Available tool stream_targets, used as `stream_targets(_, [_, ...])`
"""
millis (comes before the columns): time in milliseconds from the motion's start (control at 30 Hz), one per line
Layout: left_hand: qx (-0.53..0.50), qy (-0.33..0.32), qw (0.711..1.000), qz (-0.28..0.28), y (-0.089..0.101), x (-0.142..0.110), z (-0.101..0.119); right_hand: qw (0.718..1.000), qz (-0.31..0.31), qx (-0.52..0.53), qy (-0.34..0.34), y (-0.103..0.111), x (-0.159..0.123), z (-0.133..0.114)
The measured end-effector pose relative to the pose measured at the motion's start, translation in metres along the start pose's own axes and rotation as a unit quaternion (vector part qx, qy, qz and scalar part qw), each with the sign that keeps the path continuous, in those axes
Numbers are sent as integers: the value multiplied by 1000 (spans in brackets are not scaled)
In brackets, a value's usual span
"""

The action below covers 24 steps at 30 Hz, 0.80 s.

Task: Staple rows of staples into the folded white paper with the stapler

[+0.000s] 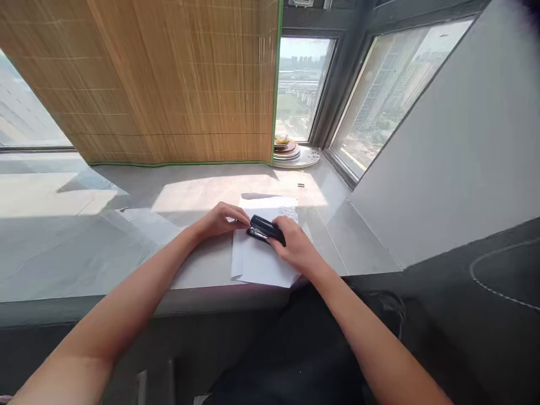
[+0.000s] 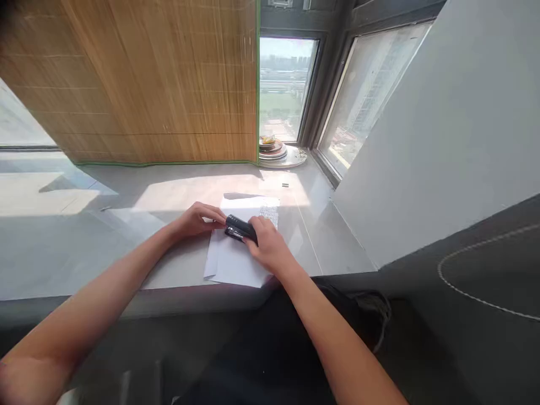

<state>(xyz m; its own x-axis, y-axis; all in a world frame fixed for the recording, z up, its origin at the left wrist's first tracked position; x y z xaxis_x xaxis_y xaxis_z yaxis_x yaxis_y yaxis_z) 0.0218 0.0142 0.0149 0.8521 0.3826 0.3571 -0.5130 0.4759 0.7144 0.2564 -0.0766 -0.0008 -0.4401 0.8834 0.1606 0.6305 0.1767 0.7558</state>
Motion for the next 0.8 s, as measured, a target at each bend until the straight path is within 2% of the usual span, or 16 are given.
stream_targets(267, [25, -2, 999, 28, 1, 4, 5, 1000, 5, 3, 5, 2, -1, -1])
stream_targets(367, [25, 9, 998, 64, 4, 4, 9, 1000, 10, 4, 7, 2, 0, 0])
stream_targets(467, [-16, 45, 992, 118, 9, 3, 8, 1000, 12, 4, 9, 2, 0, 0])
stream_targets(533, [-46, 62, 988, 132, 10, 2, 6, 1000, 11, 5, 8, 3, -1, 0])
stream_targets(667, [-78, 81, 988, 103, 5, 2, 1, 1000, 9, 9, 11, 5, 0, 3])
stream_targets(800, [-50, 79, 993, 75, 2, 2, 3, 1000, 4, 9, 10, 6, 3, 9])
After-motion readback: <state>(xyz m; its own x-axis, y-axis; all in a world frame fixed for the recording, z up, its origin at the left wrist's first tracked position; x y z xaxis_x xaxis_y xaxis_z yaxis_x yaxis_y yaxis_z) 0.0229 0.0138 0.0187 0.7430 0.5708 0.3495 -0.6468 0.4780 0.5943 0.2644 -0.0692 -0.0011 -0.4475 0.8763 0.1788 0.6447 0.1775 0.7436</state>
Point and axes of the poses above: each hand's wrist, its own x-axis towards the middle knuckle, its own y-axis out of the back of the hand, z = x × y, the point moved 3 cm from there along x, towards the middle knuckle, and after that the axes turned 12 degrees about -z, right-handed, at the moved point
